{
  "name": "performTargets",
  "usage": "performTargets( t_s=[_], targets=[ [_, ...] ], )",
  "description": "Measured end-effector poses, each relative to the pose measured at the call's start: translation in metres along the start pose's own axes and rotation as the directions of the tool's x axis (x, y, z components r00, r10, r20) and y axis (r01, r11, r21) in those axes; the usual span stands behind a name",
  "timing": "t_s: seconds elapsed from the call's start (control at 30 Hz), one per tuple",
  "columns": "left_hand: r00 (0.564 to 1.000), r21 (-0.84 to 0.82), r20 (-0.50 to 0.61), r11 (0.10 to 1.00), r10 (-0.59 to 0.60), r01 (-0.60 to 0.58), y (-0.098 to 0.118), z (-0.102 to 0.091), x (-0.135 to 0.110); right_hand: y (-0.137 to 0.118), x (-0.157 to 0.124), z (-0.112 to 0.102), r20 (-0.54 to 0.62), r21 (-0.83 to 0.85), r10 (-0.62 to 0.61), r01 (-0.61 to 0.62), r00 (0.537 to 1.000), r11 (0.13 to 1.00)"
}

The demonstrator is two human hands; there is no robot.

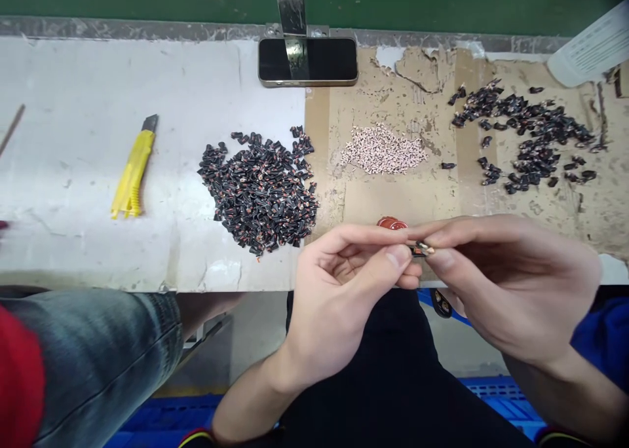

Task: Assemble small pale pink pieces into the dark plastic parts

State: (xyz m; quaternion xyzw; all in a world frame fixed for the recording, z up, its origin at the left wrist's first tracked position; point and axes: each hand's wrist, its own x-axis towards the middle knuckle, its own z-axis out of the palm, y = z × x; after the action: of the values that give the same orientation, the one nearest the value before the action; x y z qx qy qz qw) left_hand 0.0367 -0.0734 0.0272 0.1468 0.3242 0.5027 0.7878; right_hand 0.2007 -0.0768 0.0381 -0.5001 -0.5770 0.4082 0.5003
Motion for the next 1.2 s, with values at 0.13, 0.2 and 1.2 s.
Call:
performTargets(
  t_s=[0.13, 0.2, 1.2],
  targets=[
    [1.0, -0.027, 0.005, 1.0, -0.008, 0.008, -0.001, 0.006, -0.001, -0.002, 0.004, -0.002, 0.055, 0.133, 0.103, -0.11, 0.993, 0.985],
    [1.0, -0.013, 0.005, 1.0, -0.005, 0.005, 0.0, 0.006, -0.001, -0.003, 0.005, -0.005, 0.113, 0.178, 0.149, -0.167, 0.982, 0.97],
    [0.984, -0.263, -0.032, 0.952, -0.174, 0.159, 0.005, 0.013, 0.003, -0.006, 0.011, 0.009, 0.019, -0.031, -0.034, 0.035, 0.999, 0.999]
  ],
)
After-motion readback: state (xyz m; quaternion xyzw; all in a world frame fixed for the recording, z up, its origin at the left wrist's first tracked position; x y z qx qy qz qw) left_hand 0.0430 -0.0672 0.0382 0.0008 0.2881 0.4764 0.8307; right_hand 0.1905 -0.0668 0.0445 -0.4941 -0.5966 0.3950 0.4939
